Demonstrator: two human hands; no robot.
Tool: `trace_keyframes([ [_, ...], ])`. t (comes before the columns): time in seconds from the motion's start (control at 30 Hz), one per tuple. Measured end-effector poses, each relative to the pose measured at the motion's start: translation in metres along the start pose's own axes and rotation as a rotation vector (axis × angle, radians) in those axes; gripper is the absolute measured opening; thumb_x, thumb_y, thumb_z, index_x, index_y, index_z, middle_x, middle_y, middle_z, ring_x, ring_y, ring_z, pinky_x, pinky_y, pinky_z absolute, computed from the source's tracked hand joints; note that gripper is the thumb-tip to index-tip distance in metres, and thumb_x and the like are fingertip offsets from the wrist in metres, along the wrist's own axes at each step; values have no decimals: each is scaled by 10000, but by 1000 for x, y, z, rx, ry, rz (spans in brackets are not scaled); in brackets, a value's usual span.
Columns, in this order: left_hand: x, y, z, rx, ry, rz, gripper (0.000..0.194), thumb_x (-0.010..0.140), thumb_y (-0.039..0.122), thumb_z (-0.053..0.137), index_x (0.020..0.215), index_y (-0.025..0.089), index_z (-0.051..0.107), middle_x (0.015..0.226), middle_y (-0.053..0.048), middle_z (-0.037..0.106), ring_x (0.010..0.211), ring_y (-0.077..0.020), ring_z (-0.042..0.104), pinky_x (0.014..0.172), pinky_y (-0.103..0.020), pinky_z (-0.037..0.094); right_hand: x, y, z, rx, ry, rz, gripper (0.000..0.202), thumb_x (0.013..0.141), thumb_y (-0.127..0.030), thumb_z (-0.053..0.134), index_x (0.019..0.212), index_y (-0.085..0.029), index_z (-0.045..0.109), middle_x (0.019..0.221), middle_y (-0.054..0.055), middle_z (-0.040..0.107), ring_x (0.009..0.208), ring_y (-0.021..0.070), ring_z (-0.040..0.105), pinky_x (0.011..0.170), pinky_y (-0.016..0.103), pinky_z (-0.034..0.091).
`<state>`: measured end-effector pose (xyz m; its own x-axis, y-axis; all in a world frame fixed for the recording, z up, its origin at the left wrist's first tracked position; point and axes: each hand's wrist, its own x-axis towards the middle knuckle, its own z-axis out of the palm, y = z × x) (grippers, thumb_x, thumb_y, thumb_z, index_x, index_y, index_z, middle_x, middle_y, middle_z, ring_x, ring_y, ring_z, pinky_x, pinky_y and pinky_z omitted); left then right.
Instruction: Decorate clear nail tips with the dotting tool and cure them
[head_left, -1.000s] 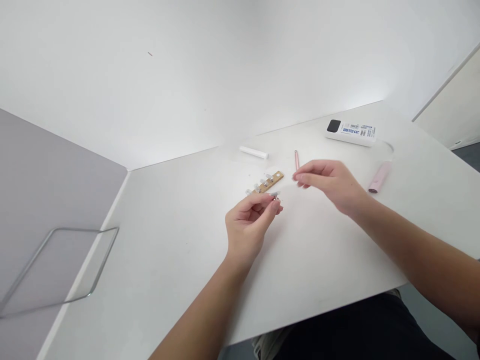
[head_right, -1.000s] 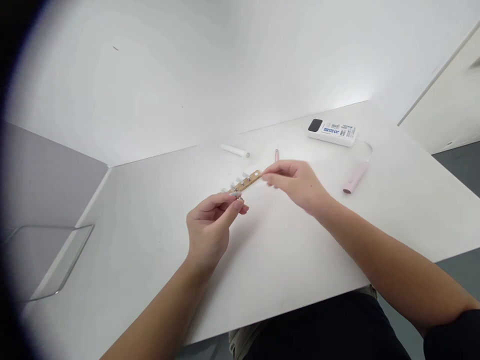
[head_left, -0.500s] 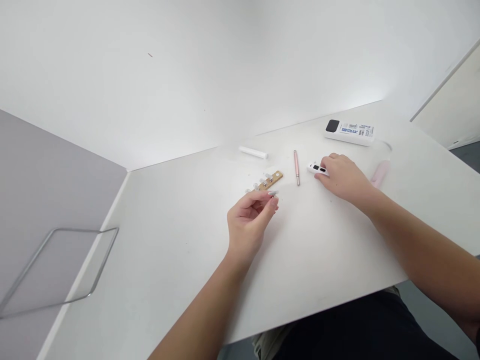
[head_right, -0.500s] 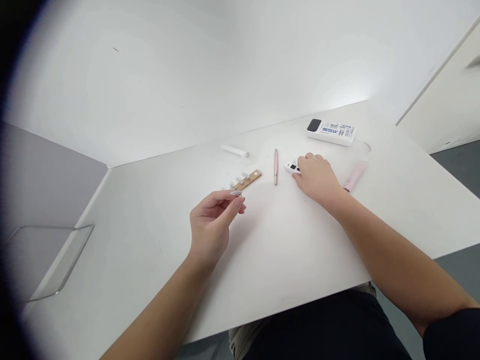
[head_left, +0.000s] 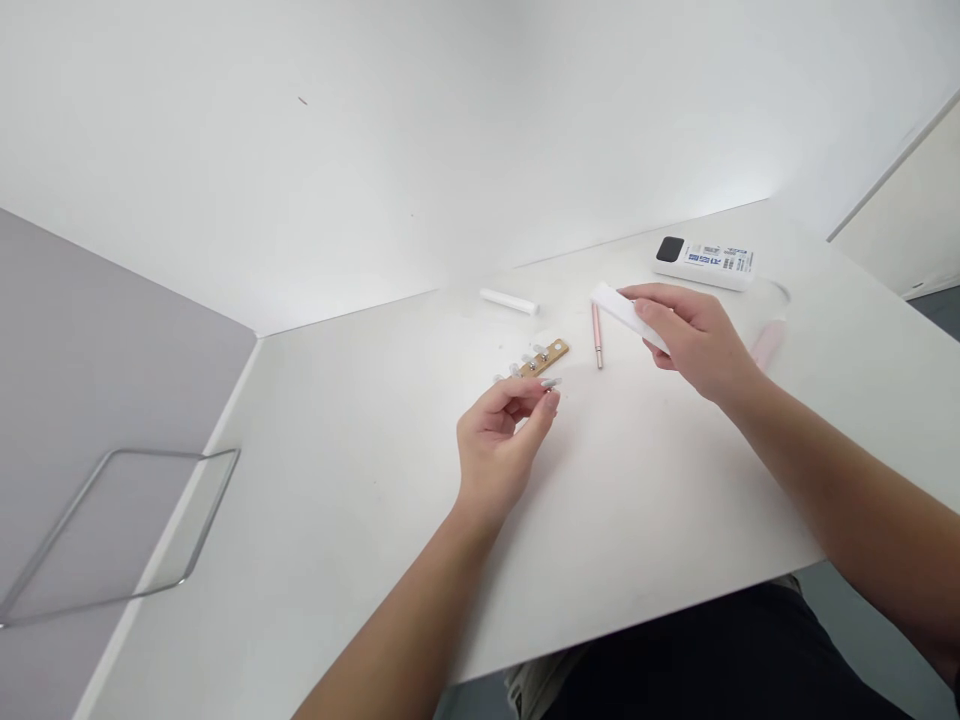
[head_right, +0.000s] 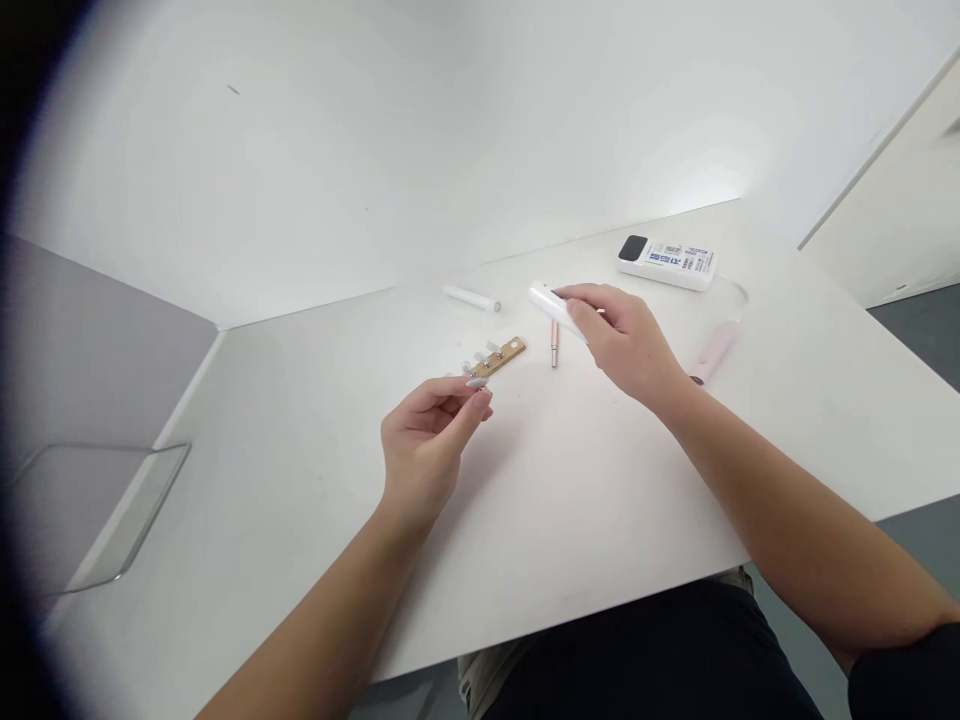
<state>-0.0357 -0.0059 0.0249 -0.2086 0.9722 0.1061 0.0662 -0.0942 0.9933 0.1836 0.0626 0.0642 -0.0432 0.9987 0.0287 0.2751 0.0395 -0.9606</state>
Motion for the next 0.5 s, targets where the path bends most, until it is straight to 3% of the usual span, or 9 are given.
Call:
trace_keyframes([
  [0.1, -1, 0, 0, 23, -1, 14, 116, 776, 307, 843, 830, 236, 768, 776, -18, 731, 723, -172, 684, 682, -344, 628, 2, -2, 0, 131, -59, 127, 222, 796, -234, 773, 1010, -262, 722, 899, 7, 616, 540, 100, 448, 504, 319, 338],
  [0.17, -1, 0, 0, 29, 4, 11, 116, 776, 310, 842, 830, 237, 771, 780, -20, 733, 728, -177, 690, 669, -341, 625, 3, -3, 1, 230, -102, 137, 214, 738, -207, 829, 909, -234, 704, 918, 15, 644, 571, 102, 498, 527, 326, 415],
  [0.3, 0, -1, 0, 14, 10, 5, 109, 777, 298, 844, 827, 234, 772, 788, -23, 739, 725, -173, 691, 659, -331, 620, 5, -2, 0, 439, -54, 124, 181, 703, -235, 903, 826, -216, 771, 897, 35, 678, 818, 175, 650, 737, 354, 612],
  [0.5, 1, -3, -1, -13, 19, 20, 84, 782, 261, 835, 834, 236, 774, 755, -9, 727, 703, -162, 689, 665, -322, 613, 15, 7, -5, 656, 40, 217, 200, 702, -224, 908, 886, -205, 832, 956, 30, 683, 899, 141, 663, 895, 261, 646],
])
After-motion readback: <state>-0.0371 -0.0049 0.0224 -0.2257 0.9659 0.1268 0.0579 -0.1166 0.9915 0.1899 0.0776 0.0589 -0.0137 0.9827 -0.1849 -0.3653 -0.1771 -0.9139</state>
